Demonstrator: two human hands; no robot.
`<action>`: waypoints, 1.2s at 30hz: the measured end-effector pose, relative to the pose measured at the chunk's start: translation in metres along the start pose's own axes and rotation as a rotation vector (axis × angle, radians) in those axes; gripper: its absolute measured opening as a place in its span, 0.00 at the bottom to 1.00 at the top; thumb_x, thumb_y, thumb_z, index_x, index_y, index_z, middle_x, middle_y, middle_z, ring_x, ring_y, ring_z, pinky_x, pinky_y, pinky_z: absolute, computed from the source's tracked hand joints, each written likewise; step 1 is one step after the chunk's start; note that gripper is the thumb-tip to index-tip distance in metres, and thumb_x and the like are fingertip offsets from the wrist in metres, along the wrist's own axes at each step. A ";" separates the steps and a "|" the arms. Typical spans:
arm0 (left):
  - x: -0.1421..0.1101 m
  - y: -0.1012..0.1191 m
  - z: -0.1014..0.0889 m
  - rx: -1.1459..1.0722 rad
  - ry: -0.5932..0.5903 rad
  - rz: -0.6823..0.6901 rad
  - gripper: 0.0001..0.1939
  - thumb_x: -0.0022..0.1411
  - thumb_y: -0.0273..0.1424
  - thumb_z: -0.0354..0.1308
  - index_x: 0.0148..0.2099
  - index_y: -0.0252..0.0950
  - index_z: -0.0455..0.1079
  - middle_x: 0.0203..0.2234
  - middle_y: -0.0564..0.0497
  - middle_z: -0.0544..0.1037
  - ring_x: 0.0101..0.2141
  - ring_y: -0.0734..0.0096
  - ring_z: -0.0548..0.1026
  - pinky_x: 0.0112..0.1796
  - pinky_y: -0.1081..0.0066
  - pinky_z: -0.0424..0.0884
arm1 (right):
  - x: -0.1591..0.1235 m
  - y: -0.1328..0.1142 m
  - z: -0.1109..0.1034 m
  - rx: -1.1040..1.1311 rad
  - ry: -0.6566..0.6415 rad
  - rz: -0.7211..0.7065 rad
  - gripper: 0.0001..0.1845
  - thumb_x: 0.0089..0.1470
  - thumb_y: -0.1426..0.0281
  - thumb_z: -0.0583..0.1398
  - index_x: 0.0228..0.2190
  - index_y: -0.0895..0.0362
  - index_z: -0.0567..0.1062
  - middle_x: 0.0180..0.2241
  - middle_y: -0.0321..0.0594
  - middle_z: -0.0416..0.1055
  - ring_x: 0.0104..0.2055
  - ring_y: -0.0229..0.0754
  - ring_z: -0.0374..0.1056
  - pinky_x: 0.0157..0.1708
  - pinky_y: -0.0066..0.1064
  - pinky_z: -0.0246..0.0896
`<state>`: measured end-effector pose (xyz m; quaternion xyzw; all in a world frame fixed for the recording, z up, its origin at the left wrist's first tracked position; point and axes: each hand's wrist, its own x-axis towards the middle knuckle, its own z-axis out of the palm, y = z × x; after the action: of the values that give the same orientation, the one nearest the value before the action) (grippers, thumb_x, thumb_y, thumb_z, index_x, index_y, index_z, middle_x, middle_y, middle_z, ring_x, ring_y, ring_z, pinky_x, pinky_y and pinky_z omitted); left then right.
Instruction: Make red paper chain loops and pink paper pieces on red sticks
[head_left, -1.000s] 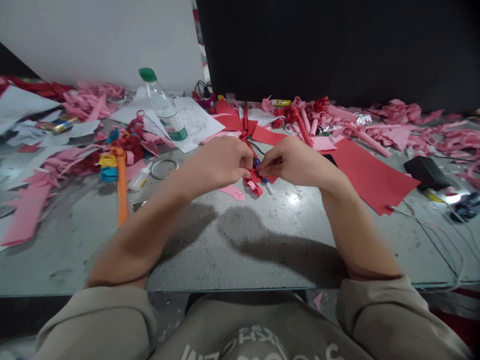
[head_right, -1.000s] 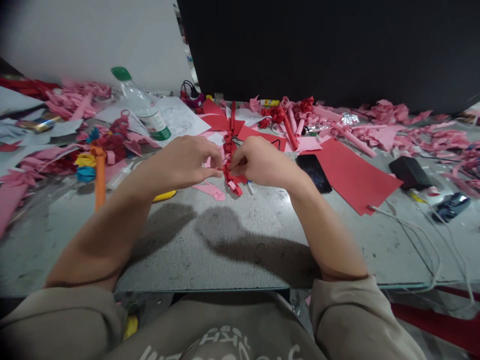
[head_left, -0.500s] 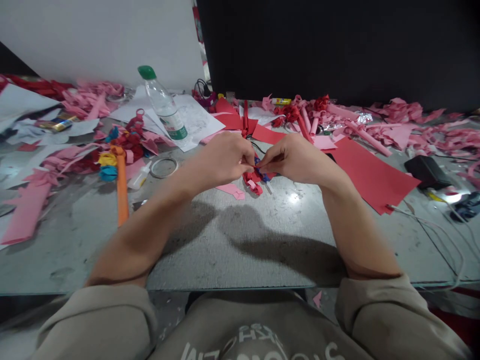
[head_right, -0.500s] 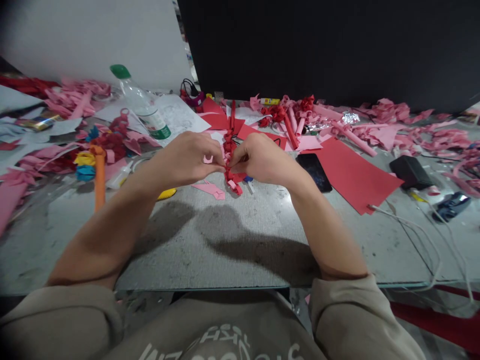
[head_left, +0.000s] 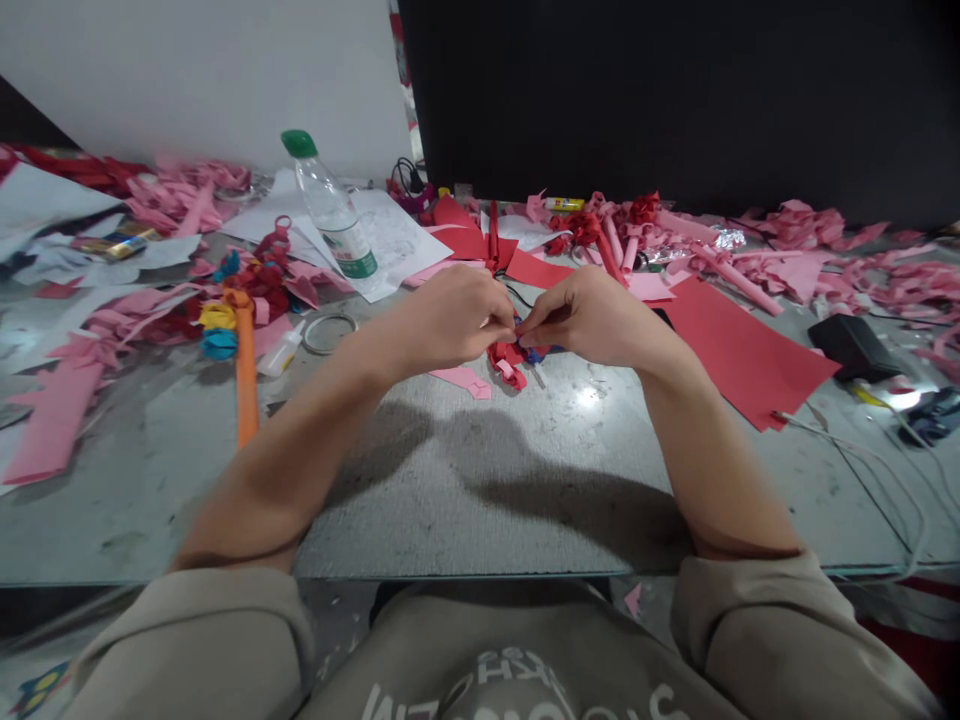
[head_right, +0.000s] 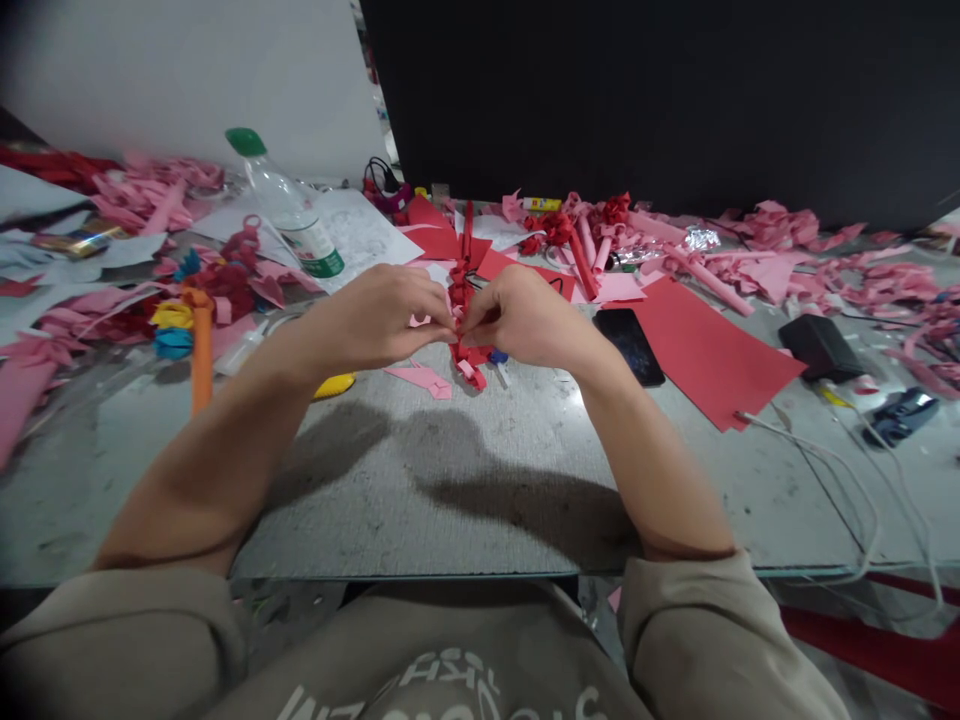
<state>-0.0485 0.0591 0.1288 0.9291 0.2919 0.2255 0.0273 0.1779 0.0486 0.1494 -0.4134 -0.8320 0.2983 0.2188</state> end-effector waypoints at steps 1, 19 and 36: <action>0.000 0.000 0.000 0.020 -0.004 0.005 0.12 0.69 0.29 0.59 0.32 0.38 0.80 0.26 0.53 0.81 0.30 0.68 0.75 0.37 0.66 0.65 | 0.001 0.001 -0.001 0.027 -0.010 -0.001 0.04 0.54 0.74 0.70 0.31 0.59 0.88 0.27 0.40 0.82 0.30 0.41 0.75 0.33 0.32 0.68; -0.004 0.000 0.032 -0.055 -0.251 0.083 0.14 0.74 0.30 0.56 0.40 0.38 0.83 0.37 0.48 0.85 0.41 0.62 0.78 0.45 0.63 0.67 | -0.024 0.051 0.036 0.430 -0.006 0.212 0.07 0.46 0.69 0.74 0.29 0.59 0.87 0.25 0.39 0.80 0.28 0.37 0.72 0.29 0.28 0.64; -0.115 0.079 0.072 0.426 -0.008 0.227 0.08 0.73 0.21 0.56 0.46 0.30 0.78 0.39 0.43 0.82 0.38 0.59 0.74 0.43 0.60 0.67 | -0.070 0.064 0.109 0.825 -0.296 0.495 0.15 0.39 0.64 0.77 0.27 0.60 0.85 0.23 0.39 0.79 0.25 0.36 0.73 0.29 0.28 0.70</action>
<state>-0.0590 -0.0645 0.0318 0.9416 0.2266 0.1566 -0.1936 0.1862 -0.0120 0.0187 -0.4307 -0.5437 0.7009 0.1662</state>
